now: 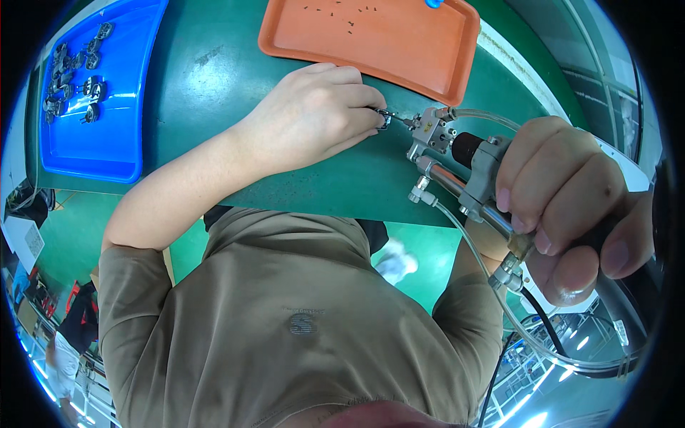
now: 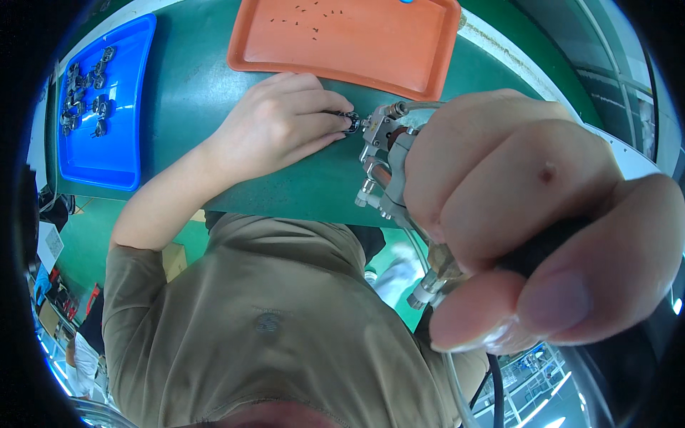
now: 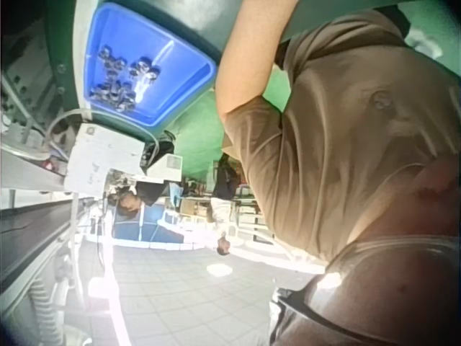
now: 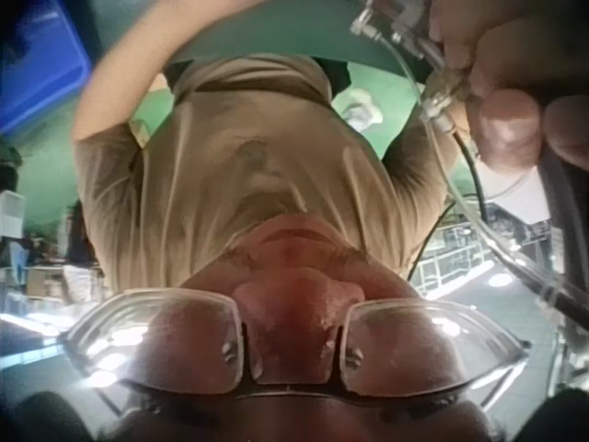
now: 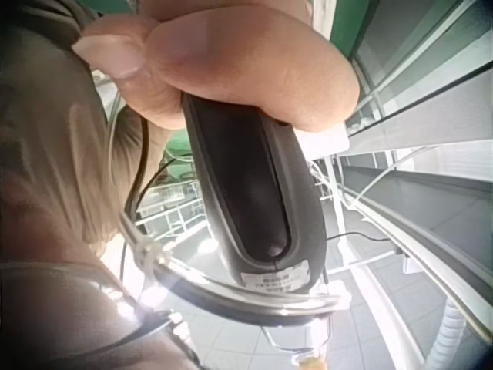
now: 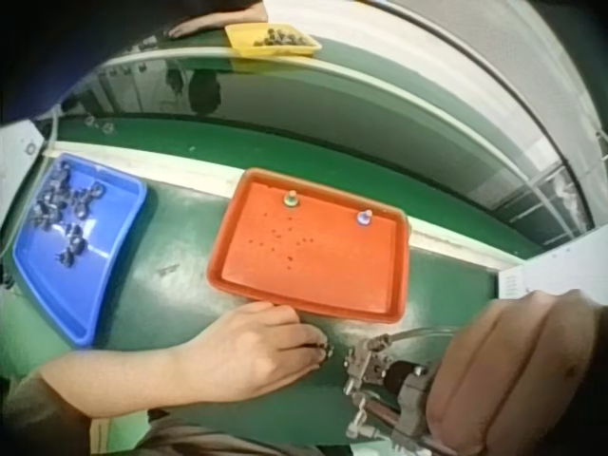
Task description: The recorder assembles electronic components using a pneumatic screwdriver and then inspects/configures an industrial machine.
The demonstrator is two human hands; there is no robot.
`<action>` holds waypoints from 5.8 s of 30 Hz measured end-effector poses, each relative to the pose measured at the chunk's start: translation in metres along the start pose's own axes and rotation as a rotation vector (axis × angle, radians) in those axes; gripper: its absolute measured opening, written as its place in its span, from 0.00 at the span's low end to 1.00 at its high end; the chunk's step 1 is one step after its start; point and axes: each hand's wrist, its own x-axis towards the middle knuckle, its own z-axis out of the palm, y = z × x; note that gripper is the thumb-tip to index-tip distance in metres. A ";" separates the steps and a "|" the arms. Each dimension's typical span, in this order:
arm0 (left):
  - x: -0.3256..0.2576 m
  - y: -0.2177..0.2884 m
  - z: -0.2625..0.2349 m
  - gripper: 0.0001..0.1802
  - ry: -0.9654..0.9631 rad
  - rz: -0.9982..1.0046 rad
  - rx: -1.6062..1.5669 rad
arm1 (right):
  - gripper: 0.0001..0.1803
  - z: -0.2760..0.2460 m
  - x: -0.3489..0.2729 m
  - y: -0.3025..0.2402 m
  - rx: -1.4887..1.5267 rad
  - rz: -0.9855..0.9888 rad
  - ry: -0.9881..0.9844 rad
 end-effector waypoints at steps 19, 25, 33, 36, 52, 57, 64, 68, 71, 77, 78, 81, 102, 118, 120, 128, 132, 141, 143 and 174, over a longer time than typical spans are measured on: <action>-0.014 -0.009 -0.005 0.08 -0.011 0.013 -0.033 | 0.12 0.004 -0.018 -0.006 0.090 -0.209 0.193; -0.014 -0.012 0.001 0.09 -0.006 0.023 -0.050 | 0.12 0.014 -0.012 -0.001 0.046 -0.122 0.289; -0.015 -0.012 0.001 0.09 0.003 0.011 -0.063 | 0.12 0.015 -0.010 0.015 0.189 -0.113 0.183; -0.016 -0.012 0.001 0.09 0.005 0.008 -0.076 | 0.13 0.027 -0.006 0.014 0.124 -0.114 0.208; -0.014 -0.018 -0.005 0.10 -0.001 0.006 -0.049 | 0.10 0.027 0.003 0.028 0.091 -0.134 0.136; -0.012 -0.014 0.008 0.04 -0.019 0.048 -0.015 | 0.16 0.039 0.014 0.025 0.137 -0.234 0.183; -0.024 -0.006 -0.001 0.05 0.007 0.061 0.042 | 0.18 0.046 -0.006 0.014 0.210 -0.352 0.373; -0.032 0.002 -0.067 0.04 0.035 -0.016 0.309 | 0.17 0.034 -0.016 -0.007 0.165 -0.539 0.472; -0.060 -0.021 -0.142 0.06 0.150 -0.143 0.544 | 0.17 0.030 -0.010 -0.004 0.121 -0.463 0.404; -0.120 -0.084 -0.216 0.08 0.327 -0.476 0.579 | 0.19 0.025 -0.004 0.002 0.065 -0.433 0.397; -0.115 -0.097 -0.227 0.08 0.332 -0.477 0.549 | 0.19 0.025 -0.007 0.000 0.068 -0.421 0.433; -0.077 -0.163 -0.255 0.10 0.289 -0.500 0.680 | 0.18 0.021 -0.013 0.003 0.075 -0.410 0.423; -0.001 -0.082 -0.180 0.08 0.090 -0.197 0.490 | 0.19 0.009 -0.004 0.003 0.055 -0.290 0.271; -0.010 -0.008 -0.003 0.08 -0.014 0.029 0.007 | 0.14 0.006 -0.005 0.014 0.064 -0.165 0.139; -0.010 -0.009 -0.002 0.08 -0.003 0.027 0.000 | 0.15 0.008 -0.003 0.018 0.070 -0.181 0.139; -0.009 -0.009 -0.002 0.08 -0.006 0.019 0.010 | 0.15 0.008 -0.001 0.025 0.075 -0.184 0.141; -0.009 -0.009 -0.002 0.08 -0.010 0.014 0.010 | 0.16 0.008 0.000 0.026 0.066 -0.178 0.130; -0.007 -0.007 -0.001 0.09 -0.008 -0.003 0.001 | 0.16 0.008 -0.001 0.024 0.054 -0.170 0.094; -0.008 -0.007 0.000 0.08 -0.004 -0.004 0.006 | 0.16 0.010 -0.001 0.026 0.056 -0.179 0.104; -0.012 -0.009 -0.001 0.08 0.006 0.013 -0.029 | 0.13 0.002 -0.016 -0.007 0.010 -0.206 0.257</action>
